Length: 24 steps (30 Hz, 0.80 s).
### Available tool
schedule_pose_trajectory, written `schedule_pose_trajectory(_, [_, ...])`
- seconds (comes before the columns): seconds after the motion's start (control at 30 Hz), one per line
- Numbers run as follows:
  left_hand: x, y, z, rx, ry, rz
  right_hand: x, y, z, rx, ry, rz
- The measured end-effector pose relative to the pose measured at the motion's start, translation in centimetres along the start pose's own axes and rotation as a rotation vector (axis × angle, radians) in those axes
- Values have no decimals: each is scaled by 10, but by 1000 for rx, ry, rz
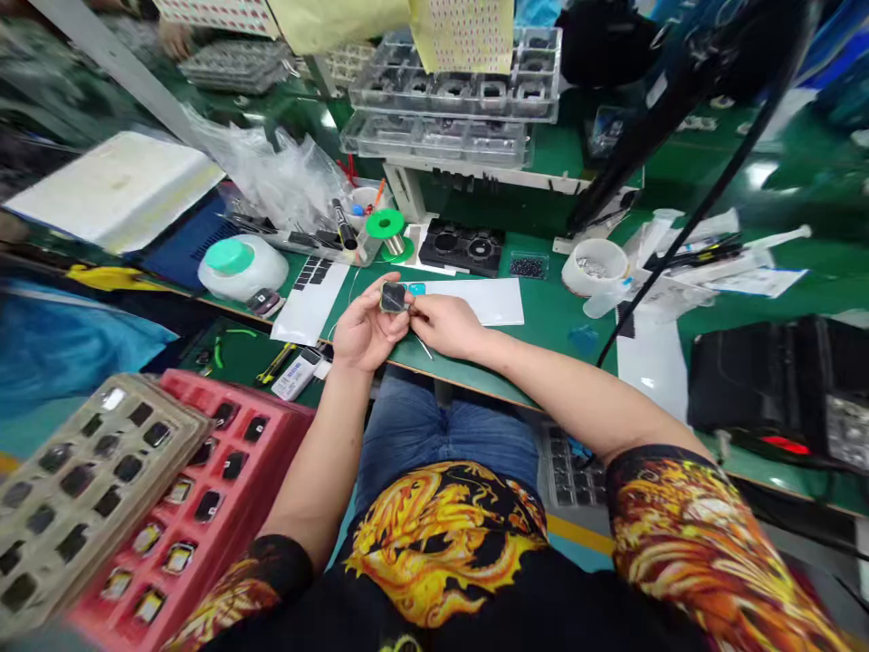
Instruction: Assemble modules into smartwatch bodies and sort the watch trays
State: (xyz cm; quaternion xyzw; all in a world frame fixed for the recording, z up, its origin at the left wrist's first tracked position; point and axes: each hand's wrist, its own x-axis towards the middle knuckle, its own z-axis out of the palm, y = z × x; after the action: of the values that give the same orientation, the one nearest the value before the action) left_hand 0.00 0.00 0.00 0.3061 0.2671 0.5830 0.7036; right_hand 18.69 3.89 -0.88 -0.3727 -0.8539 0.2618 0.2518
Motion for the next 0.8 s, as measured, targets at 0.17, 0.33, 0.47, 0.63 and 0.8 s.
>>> schedule_pose_trajectory(0.17, [2, -2, -3, -12, -18, 2, -1, -2, -1, 46, -10, -2])
schedule_pose_trajectory(0.33, [2, -3, -3, -23, -13, 9, -2, -3, -5, 91, -12, -22])
schedule_pose_trajectory(0.47, [3, -2, -1, -22, 0, -3, -1, 0, -4, 109, 7, -16])
schedule_pose_trajectory(0.63, [2, -2, -1, -11, 11, -9, -1, 1, -2, 97, 5, -13])
schedule_pose_trajectory(0.8, [2, -2, -3, -20, -5, -11, -1, -2, -4, 97, -8, -6])
